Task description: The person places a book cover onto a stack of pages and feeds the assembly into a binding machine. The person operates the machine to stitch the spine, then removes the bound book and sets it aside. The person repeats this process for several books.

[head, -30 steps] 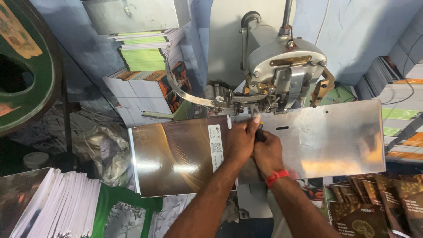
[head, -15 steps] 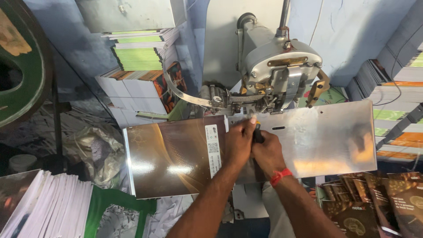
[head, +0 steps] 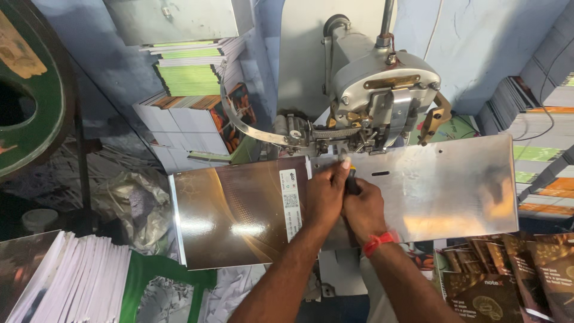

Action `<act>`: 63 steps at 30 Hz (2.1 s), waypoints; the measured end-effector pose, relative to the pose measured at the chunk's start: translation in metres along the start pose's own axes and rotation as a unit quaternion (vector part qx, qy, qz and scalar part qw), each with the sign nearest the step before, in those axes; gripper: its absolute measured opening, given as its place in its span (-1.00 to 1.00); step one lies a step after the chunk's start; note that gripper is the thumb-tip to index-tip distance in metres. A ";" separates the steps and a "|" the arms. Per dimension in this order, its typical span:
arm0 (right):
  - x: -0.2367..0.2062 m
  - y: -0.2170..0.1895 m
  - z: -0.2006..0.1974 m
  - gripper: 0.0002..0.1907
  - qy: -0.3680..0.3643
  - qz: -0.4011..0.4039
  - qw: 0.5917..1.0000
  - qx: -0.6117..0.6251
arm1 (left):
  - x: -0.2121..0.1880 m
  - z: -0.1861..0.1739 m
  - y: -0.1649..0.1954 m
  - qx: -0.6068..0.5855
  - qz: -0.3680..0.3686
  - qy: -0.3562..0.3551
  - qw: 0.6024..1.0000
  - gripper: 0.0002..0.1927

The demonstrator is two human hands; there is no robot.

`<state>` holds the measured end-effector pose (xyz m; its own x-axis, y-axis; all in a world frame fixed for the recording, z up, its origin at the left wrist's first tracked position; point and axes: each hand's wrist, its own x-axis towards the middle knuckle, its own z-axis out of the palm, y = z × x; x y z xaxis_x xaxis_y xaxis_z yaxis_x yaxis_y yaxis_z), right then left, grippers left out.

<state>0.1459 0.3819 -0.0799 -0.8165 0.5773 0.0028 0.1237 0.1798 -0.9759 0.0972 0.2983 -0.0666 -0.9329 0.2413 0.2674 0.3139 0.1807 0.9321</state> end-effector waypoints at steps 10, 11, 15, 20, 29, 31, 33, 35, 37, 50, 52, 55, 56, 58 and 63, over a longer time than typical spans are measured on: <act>0.004 0.006 0.006 -0.80 0.019 0.004 0.999 0.027 | 0.009 0.000 -0.004 0.020 0.032 -0.015 0.999 -0.44; 0.005 0.006 0.007 -0.80 0.016 0.016 0.999 0.034 | 0.010 -0.001 -0.004 0.016 0.038 -0.018 0.999 -0.44; 0.005 0.009 0.009 -0.83 0.008 -0.008 0.999 0.033 | 0.009 -0.005 -0.001 0.025 0.017 -0.011 0.999 -0.45; 0.009 0.013 -0.001 -0.86 -0.076 -0.055 0.993 0.065 | -0.004 -0.008 0.001 -0.036 0.039 0.016 0.998 -0.45; 0.005 -0.001 0.000 -0.82 -0.011 -0.027 0.999 -0.044 | -0.002 -0.003 0.002 0.047 -0.033 0.019 0.998 -0.38; 0.004 -0.003 0.002 -0.81 -0.002 -0.012 0.999 -0.033 | 0.002 -0.003 0.000 0.044 -0.027 0.014 0.999 -0.38; 0.002 -0.004 0.004 -0.80 0.003 -0.008 1.000 -0.028 | 0.004 -0.003 -0.003 0.054 -0.022 0.016 0.998 -0.38; 0.001 -0.007 0.004 -0.80 0.008 -0.018 0.999 -0.028 | 0.006 -0.002 -0.004 0.075 -0.016 0.021 0.997 -0.39; 0.001 -0.008 0.004 -0.80 0.006 -0.011 1.000 -0.025 | 0.007 -0.002 -0.005 0.077 -0.035 0.012 0.996 -0.39; 0.003 0.007 0.003 -0.81 0.017 -0.153 0.985 -0.074 | -0.007 -0.006 -0.003 0.044 0.027 0.035 0.998 -0.42; 0.003 0.006 0.002 -0.81 0.016 -0.128 0.989 -0.070 | -0.006 -0.005 -0.002 0.029 0.019 0.040 0.999 -0.42; -0.001 0.003 0.004 -0.81 0.008 -0.064 0.997 -0.052 | -0.006 -0.005 -0.002 0.042 0.011 0.044 0.998 -0.42; -0.002 0.001 0.005 -0.81 0.006 -0.039 0.998 -0.044 | -0.005 -0.005 -0.003 0.051 0.011 0.044 0.998 -0.42; -0.005 -0.002 0.008 -0.81 0.011 -0.024 0.999 -0.035 | -0.002 -0.005 -0.004 0.066 -0.017 0.036 0.997 -0.43; -0.008 -0.006 0.010 -0.82 0.032 -0.055 0.997 -0.033 | 0.001 -0.007 -0.007 0.029 0.019 0.032 0.999 -0.44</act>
<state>0.1455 0.3681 -0.0763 -0.7899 0.6005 0.1244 0.0742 0.2950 -0.9526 0.0931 0.2910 -0.0717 -0.9285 0.1890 0.3198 0.3582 0.2273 0.9056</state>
